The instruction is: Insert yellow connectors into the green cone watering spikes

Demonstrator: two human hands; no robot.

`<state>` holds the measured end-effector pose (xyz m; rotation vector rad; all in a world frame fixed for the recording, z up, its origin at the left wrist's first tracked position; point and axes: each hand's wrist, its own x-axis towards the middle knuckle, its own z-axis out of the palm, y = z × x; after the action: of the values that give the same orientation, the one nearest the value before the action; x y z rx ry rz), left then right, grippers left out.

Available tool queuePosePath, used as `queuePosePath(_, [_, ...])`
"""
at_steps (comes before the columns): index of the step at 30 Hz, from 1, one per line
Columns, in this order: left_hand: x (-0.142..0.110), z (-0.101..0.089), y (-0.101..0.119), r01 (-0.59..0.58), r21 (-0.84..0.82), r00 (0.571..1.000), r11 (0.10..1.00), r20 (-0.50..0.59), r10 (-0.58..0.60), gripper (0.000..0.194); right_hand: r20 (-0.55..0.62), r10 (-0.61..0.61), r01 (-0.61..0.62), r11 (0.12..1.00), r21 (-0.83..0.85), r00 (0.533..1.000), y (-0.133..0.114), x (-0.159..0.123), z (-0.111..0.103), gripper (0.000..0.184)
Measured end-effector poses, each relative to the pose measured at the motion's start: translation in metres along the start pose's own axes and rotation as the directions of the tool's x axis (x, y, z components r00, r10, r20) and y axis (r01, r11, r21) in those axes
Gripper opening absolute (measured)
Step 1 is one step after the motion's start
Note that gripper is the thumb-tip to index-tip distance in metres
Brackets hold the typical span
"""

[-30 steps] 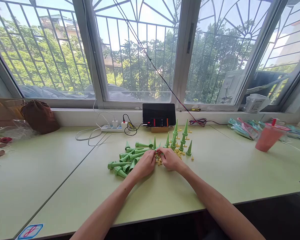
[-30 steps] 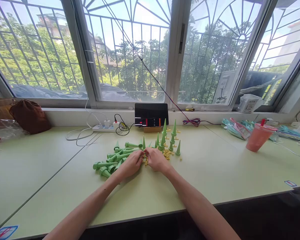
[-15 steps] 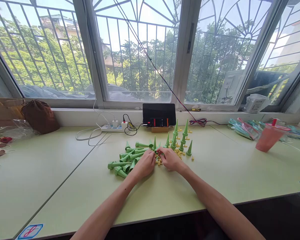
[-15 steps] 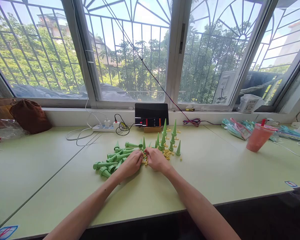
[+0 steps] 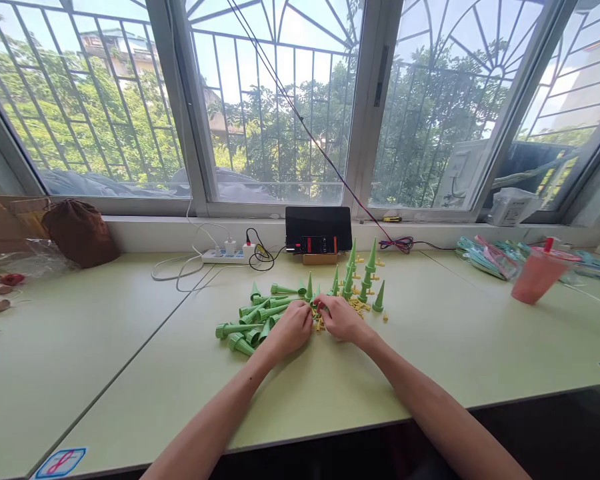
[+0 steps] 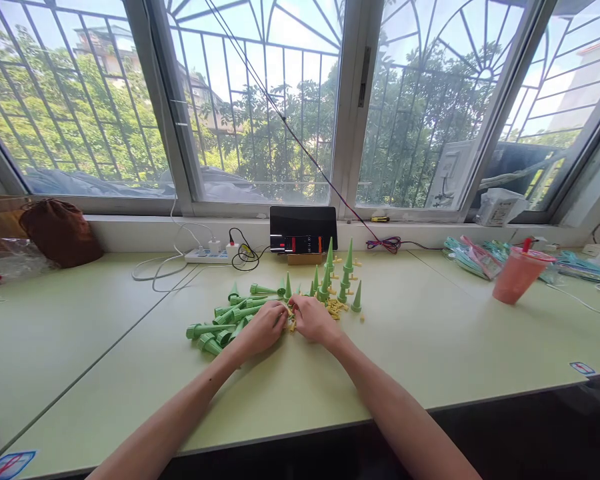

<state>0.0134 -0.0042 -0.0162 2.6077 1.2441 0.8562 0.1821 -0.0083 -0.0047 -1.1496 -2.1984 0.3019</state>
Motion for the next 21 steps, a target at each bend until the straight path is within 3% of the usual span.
queuePosePath(21, [-0.0010, -0.0003, 0.0002, -0.031, -0.017, 0.999, 0.999, 0.008, 0.031, 0.030, 0.010, 0.025, -0.025, 1.000, -0.006, 1.000, -0.0015, -0.0007, -0.0003, 0.022])
